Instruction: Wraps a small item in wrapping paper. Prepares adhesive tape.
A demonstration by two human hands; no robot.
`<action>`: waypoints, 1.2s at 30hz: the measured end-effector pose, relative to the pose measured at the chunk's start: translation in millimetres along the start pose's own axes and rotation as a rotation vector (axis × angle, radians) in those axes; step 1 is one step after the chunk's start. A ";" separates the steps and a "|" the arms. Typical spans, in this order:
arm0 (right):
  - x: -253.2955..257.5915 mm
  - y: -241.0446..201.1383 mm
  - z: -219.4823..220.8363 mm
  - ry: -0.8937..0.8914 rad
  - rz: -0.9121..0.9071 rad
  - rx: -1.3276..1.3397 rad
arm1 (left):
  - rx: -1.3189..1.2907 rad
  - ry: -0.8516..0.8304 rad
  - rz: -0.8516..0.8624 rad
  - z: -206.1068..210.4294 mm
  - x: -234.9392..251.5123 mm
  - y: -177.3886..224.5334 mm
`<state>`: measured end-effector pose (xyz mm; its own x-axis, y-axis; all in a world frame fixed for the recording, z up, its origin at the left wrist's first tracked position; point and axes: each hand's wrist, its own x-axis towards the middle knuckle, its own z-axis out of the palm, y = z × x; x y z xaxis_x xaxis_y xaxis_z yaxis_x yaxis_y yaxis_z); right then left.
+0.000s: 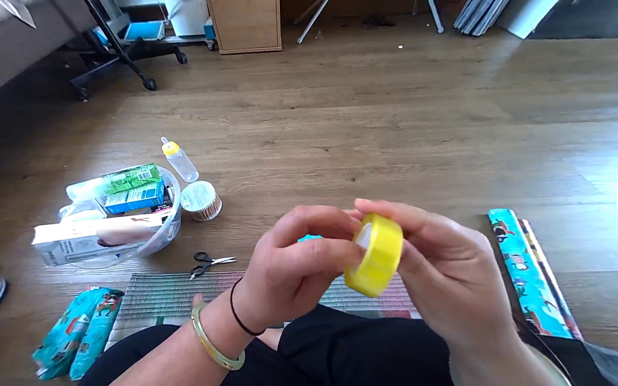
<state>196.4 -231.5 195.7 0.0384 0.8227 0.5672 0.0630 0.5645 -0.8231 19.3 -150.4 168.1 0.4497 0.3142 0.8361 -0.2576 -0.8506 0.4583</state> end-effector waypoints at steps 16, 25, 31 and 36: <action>-4.9 -12.6 -6.3 0.185 -0.406 -0.423 | -0.353 0.021 -0.262 -9.0 7.1 13.4; -7.2 -14.1 -5.8 0.193 -0.402 -0.437 | -0.532 0.006 -0.294 0.5 4.7 12.7; -5.1 -13.3 -5.0 0.183 -0.424 -0.463 | -0.518 0.008 -0.304 0.1 3.5 11.1; -4.8 -12.2 -3.3 0.174 -0.404 -0.453 | -0.612 0.032 -0.367 1.1 2.7 10.1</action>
<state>198.7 -242.6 203.1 0.0821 0.5060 0.8586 0.5209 0.7127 -0.4698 18.8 -158.6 174.7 0.5765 0.5552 0.5995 -0.5322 -0.3016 0.7911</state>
